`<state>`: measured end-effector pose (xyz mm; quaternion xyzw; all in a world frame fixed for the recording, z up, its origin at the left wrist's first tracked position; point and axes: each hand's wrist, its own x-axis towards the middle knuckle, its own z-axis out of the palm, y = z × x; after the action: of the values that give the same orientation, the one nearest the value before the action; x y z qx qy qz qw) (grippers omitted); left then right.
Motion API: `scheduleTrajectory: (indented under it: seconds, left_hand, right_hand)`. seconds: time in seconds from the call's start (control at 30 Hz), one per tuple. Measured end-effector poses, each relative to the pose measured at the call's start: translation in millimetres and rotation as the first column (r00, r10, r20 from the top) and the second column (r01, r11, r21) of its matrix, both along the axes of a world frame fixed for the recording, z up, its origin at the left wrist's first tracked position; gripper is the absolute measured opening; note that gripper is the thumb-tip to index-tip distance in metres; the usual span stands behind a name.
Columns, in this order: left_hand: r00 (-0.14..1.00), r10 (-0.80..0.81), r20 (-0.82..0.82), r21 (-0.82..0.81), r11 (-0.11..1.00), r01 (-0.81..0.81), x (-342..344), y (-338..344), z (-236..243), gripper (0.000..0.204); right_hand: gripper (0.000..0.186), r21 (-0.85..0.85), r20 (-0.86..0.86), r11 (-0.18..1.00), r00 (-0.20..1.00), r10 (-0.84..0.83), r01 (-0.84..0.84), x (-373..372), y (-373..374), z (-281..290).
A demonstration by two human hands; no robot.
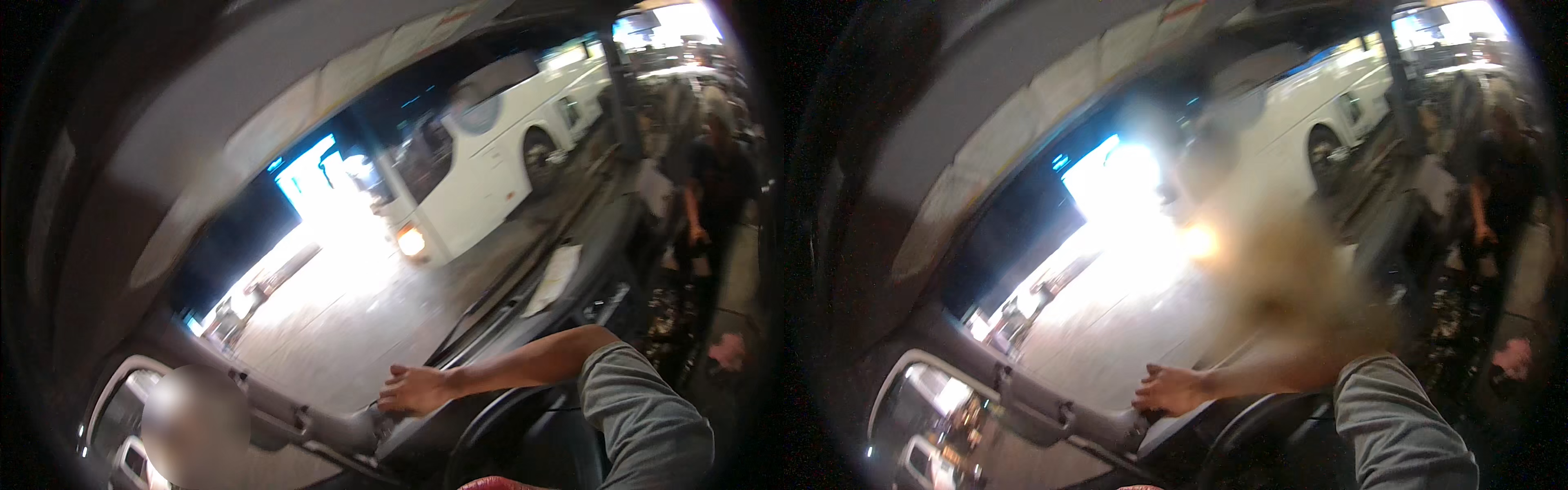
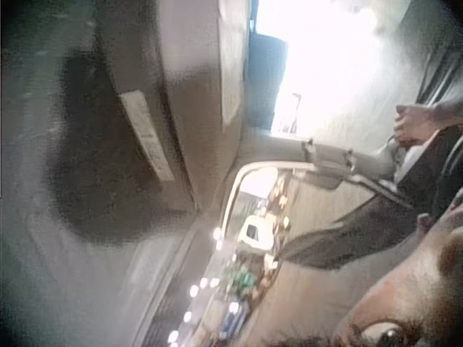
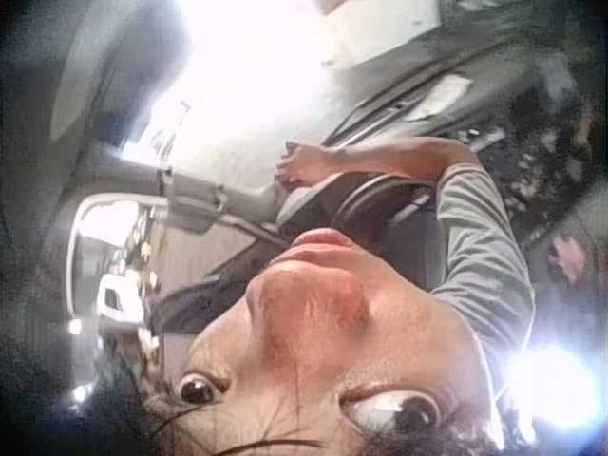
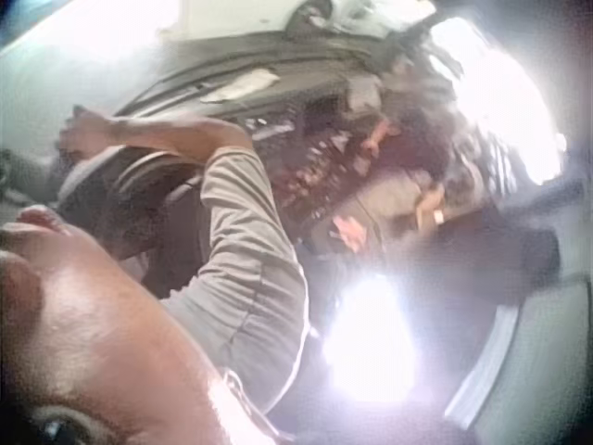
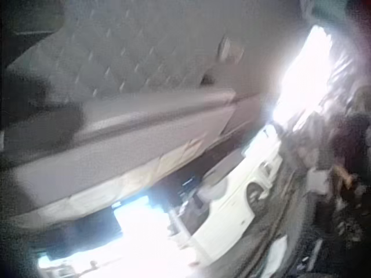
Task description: The person uses a screwdriver and pliers to remove and adjust the interior door handle of a vehicle. They repeatedly loosen and tighten fasteners on the handle assembly while seated in the driver's seat.
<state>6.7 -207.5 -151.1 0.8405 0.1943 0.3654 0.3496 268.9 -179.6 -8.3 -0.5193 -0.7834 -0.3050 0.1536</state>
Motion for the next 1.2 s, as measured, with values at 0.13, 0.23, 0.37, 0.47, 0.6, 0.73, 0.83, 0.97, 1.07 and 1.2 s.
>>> scheduleTrajectory:
  seconds: [0.13,0.23,0.37,0.47,0.6,0.73,0.83,0.97,1.07,1.2]
  left_hand:
    - [0.999,0.017,0.036,0.063,0.998,-0.019,-0.2,3.4,7.7,0.038]
    - [0.997,-0.029,0.070,0.052,0.998,0.025,12.1,-2.8,12.2,0.037]
    - [0.994,-0.057,0.091,0.052,0.997,0.053,21.7,-7.2,15.6,0.035]
    - [0.996,-0.036,0.083,0.064,0.997,0.030,16.5,-2.7,19.7,0.034]
    - [0.994,-0.040,0.103,0.071,0.997,0.032,17.8,-2.3,28.0,0.033]
    - [0.994,-0.022,0.103,0.081,0.997,0.014,18.2,2.6,29.3,0.032]
    - [0.994,-0.006,0.113,0.085,0.996,-0.004,19.2,7.0,29.0,0.032]
    - [0.991,0.016,0.133,0.088,0.996,-0.028,19.1,15.7,28.4,0.031]
    - [0.989,0.023,0.149,0.090,0.995,-0.037,22.9,19.6,29.9,0.031]
    - [0.985,0.034,0.169,0.125,0.991,-0.056,23.3,27.5,34.4,0.032]
  right_hand:
    - [0.053,-0.056,0.183,0.989,0.976,-0.121,0.133,15.5,-76.7,-15.5]
    - [0.047,-0.082,-0.089,0.973,0.971,-0.223,0.216,42.5,-119.5,-44.5]
    - [0.032,-0.050,-0.333,0.974,0.915,-0.226,0.222,46.5,-139.1,-45.0]
    - [0.030,-0.031,-0.405,0.988,0.902,-0.150,0.151,28.9,-127.9,-39.6]
    - [0.034,-0.087,-0.374,0.989,0.917,-0.142,0.118,33.5,-126.9,-34.3]
    - [0.027,0.081,-0.436,0.996,0.900,0.002,0.036,35.8,-126.0,-39.1]
    - [0.028,0.028,-0.476,0.999,0.879,-0.020,0.039,37.9,-126.7,-41.7]
    - [0.028,0.012,-0.497,0.999,0.867,-0.024,0.035,34.5,-124.3,-41.5]
    - [0.029,0.033,-0.493,0.999,0.870,-0.009,0.030,38.3,-124.6,-39.9]
    - [0.030,0.036,-0.478,0.998,0.878,-0.022,0.045,41.4,-123.4,-38.3]
